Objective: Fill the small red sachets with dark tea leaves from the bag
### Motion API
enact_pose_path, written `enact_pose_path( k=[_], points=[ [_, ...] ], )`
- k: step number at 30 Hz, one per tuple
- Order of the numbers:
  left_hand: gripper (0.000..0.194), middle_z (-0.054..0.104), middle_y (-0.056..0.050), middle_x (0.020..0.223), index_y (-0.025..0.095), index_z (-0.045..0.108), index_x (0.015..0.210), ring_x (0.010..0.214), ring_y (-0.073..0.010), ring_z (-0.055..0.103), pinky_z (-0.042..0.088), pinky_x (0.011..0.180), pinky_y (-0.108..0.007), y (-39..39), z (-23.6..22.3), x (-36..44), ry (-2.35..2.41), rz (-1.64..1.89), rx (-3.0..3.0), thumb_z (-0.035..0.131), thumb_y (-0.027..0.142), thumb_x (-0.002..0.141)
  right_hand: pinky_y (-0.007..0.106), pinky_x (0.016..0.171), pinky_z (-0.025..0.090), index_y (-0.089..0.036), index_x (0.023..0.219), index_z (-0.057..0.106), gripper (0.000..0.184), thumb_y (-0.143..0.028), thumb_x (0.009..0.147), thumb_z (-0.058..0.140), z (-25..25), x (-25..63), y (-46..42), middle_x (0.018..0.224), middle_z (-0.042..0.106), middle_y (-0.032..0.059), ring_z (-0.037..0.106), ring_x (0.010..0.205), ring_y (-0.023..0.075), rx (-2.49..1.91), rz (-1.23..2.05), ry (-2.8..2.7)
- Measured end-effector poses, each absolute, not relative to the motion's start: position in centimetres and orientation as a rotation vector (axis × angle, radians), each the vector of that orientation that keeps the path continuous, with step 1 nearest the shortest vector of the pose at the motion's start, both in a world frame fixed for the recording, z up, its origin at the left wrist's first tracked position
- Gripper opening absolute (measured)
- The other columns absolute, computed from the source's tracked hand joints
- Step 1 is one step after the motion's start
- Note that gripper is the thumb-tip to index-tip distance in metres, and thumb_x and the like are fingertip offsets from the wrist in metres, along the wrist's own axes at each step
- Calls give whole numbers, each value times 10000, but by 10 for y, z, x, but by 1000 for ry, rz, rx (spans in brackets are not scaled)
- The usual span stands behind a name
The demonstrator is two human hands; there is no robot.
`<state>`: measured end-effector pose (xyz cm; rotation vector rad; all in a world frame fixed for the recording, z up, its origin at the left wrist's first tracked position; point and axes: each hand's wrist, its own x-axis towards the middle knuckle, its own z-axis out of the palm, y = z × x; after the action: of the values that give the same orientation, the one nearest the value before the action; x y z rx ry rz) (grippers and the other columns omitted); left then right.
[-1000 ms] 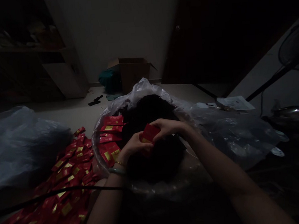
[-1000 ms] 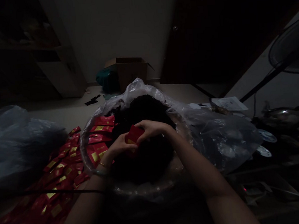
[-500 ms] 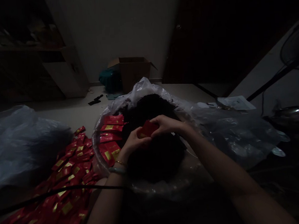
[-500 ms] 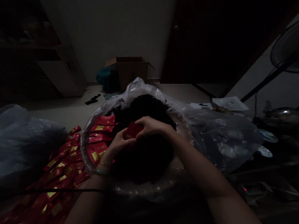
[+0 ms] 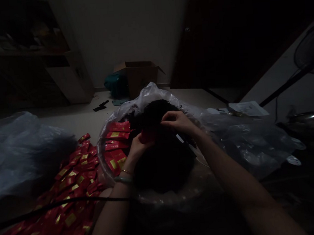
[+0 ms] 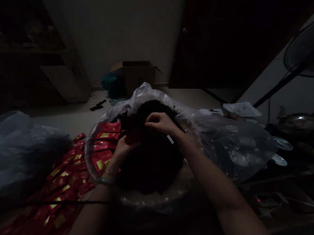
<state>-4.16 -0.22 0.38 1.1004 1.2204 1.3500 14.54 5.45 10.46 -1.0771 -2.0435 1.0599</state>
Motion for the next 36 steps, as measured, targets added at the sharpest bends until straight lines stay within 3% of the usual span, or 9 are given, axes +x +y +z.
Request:
enact_pose_path(
  k=[2,5,8,11,14,17,22,30,36],
  points=[
    [477,699,-3,805,132,655,895,764,-181,621,487,760,-317,-1,3,-42,1214,1385,1093,811,239,458,308,687,493,-180,843,688,218,-337,693,693,99,146,52,831,656,40,609,797,181,-1033,932,-2139],
    [497,696,-4,811,131,655,903,772,-186,620,479,773,-319,-2,4,-41,1188,1361,1106,817,235,445,367,880,457,-225,993,692,360,-318,650,751,90,140,43,1062,630,64,560,1042,227,-918,768,-2218],
    [517,696,-13,834,131,657,939,769,-182,619,477,750,-295,-5,7,-39,1128,1304,1135,822,254,465,339,846,478,-219,1039,676,365,-252,679,726,81,129,34,1059,646,60,607,960,202,-863,859,-2213],
    [469,696,-20,864,142,661,971,767,-168,619,473,715,-261,-8,10,-39,1083,1309,1123,782,355,572,319,804,482,-184,919,699,206,-189,716,665,74,123,33,917,697,39,639,857,184,-970,972,-2119],
    [418,686,-14,787,134,676,901,684,-143,604,455,627,-224,-8,13,-38,1125,1359,1065,715,460,643,311,759,481,-170,811,695,138,-242,694,688,70,124,38,805,697,18,637,795,182,-1038,1058,-2007],
    [441,660,4,695,126,671,839,589,-116,566,424,545,-202,-8,13,-36,1163,1397,997,705,512,628,281,651,484,-167,773,669,207,-319,645,724,63,126,40,769,675,10,618,736,170,-1039,1157,-1881],
    [449,634,21,646,138,662,816,550,-105,542,409,513,-196,-7,9,-33,1142,1430,975,675,550,639,220,463,436,-196,932,593,427,-337,568,765,44,119,34,803,648,9,602,684,156,-1062,1321,-1558],
    [366,619,16,693,156,630,794,623,-114,536,419,575,-206,-3,1,-32,1220,1560,1089,590,513,721,320,742,503,-180,777,590,349,-396,556,753,19,103,23,796,667,25,626,791,185,-1106,1207,-1278],
    [332,658,-3,745,142,647,803,677,-129,574,444,645,-224,-5,4,-32,1210,1558,1065,663,450,681,328,743,484,-175,705,630,296,-431,589,724,14,102,18,737,667,28,610,731,186,-1148,1170,-1359]
  ],
)
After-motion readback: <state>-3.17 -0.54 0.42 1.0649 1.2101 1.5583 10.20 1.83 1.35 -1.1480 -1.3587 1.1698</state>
